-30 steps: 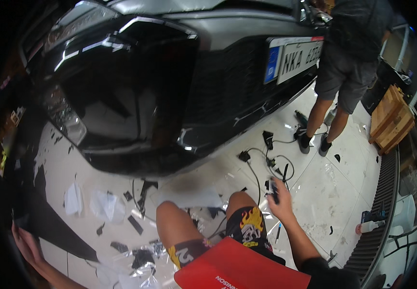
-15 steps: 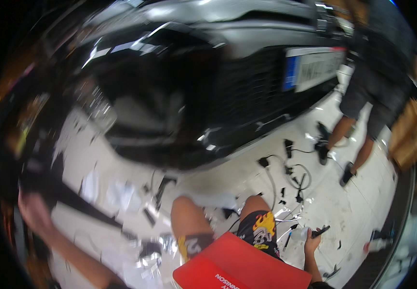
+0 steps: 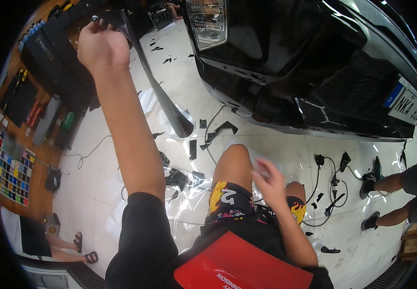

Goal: The person applies a black protective film to the front bumper of a black car. They peel the backing, position the film, smooth it with a red squeegee, and trim excess material with a knife. A coworker works on the opposite side of the bumper.

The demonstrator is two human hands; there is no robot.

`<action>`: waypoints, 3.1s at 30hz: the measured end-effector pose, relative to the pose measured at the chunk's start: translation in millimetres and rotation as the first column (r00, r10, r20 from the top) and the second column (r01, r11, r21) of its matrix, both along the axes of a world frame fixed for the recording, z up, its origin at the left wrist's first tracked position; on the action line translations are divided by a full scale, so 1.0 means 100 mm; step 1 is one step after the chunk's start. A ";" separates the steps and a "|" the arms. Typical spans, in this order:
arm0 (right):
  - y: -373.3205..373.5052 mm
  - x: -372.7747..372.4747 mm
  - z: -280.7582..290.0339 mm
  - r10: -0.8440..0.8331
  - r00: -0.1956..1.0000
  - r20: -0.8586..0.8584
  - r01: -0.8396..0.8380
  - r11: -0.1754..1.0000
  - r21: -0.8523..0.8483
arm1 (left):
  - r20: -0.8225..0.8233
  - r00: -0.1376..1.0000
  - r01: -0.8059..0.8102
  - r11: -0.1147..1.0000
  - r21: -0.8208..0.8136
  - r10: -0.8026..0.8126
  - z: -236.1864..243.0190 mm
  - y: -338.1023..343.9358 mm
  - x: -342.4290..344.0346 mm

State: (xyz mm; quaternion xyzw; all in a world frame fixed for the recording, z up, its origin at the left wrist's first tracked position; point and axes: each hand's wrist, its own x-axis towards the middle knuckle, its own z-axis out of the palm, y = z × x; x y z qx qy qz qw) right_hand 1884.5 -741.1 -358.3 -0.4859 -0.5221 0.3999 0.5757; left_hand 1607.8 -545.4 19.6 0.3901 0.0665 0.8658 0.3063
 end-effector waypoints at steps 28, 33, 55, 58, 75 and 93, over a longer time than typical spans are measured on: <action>0.86 -0.32 0.04 -0.088 0.947 0.310 0.031 0.983 0.183 | -0.479 0.634 -0.724 0.683 -0.092 0.607 -0.47 0.30 -0.65; 0.05 1.33 1.26 -0.220 0.921 0.321 0.129 0.951 0.280 | -0.574 0.747 -0.457 0.887 -0.075 0.336 -0.70 0.17 -0.65; -0.07 5.22 4.73 -0.773 0.617 0.145 0.564 0.564 0.603 | -0.633 0.735 0.263 0.963 -0.061 -0.241 0.92 0.39 2.76; 0.14 5.23 4.66 -0.765 0.636 0.107 0.539 0.539 0.647 | -0.711 0.661 0.242 0.965 -0.101 -0.240 1.02 0.59 2.62; 0.40 6.05 4.48 -0.766 0.598 0.234 0.582 0.617 0.530 | -0.709 0.655 0.213 0.964 -0.159 -0.262 0.93 0.79 3.25; 0.79 5.58 4.52 -0.772 0.568 0.287 0.591 0.625 0.510 | -0.792 0.552 -0.297 0.949 0.107 0.262 0.66 1.13 3.13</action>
